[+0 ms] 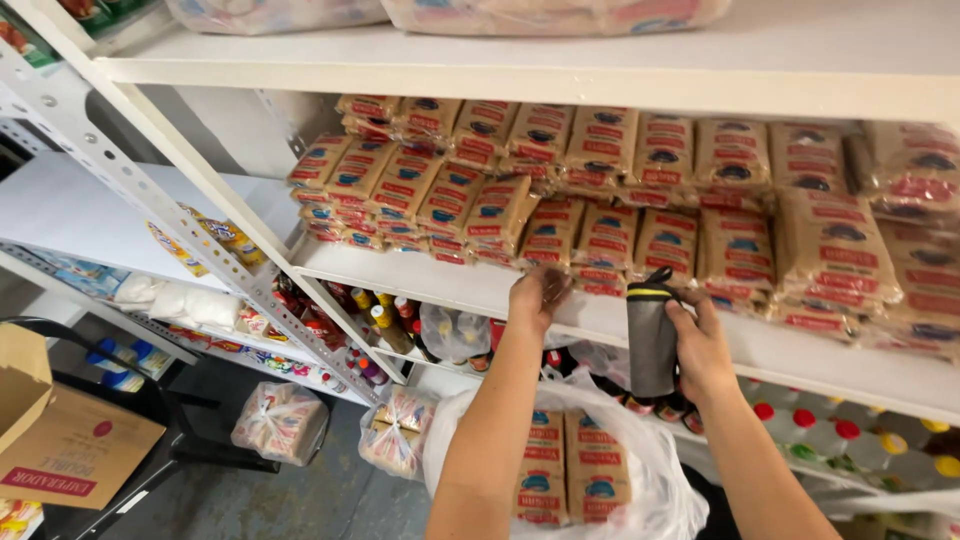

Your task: Scanning individual bags of sugar with a handheld barcode scanner and placing them into a white plastic bag for fulfillment.

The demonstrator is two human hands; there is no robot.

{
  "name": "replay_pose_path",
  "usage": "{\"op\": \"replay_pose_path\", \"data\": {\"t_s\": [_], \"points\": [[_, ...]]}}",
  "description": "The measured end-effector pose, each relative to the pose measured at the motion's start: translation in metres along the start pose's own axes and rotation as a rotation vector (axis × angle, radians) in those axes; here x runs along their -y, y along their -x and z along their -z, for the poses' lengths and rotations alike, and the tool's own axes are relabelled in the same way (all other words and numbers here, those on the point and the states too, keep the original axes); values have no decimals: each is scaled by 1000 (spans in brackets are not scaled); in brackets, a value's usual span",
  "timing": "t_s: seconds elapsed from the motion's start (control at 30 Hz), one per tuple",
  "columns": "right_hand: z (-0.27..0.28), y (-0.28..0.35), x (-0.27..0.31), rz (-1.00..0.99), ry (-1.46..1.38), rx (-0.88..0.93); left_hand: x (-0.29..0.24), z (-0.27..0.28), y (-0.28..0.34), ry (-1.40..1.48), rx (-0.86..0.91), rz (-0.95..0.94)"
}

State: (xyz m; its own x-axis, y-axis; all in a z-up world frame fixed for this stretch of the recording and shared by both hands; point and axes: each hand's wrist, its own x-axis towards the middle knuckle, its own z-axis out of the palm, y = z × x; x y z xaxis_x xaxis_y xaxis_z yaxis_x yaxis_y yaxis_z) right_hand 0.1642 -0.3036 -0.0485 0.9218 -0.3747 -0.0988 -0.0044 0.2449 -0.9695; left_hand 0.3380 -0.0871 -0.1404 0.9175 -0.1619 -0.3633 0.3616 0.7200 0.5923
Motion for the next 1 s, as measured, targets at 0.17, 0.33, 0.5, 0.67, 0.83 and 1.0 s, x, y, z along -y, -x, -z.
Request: {"op": "replay_pose_path", "data": {"t_s": [0.17, 0.33, 0.5, 0.67, 0.83, 1.0], "points": [[-9, -15, -8, 23, -20, 46, -15, -22, 7, -14, -148, 60], [-12, -18, -7, 12, -60, 89, -13, -26, -3, -20, -232, 100], [-7, -19, -7, -72, -30, 47, -3, -43, -32, -14, -272, -281], [2, -11, -4, -143, -8, 7, -29, -89, -8, 165, -218, -232], [21, -5, 0, -190, -6, -39, -36, -108, -6, 196, -203, -78], [43, 2, 3, -87, -43, -51, -14, -86, -19, 105, -145, -78]]}}
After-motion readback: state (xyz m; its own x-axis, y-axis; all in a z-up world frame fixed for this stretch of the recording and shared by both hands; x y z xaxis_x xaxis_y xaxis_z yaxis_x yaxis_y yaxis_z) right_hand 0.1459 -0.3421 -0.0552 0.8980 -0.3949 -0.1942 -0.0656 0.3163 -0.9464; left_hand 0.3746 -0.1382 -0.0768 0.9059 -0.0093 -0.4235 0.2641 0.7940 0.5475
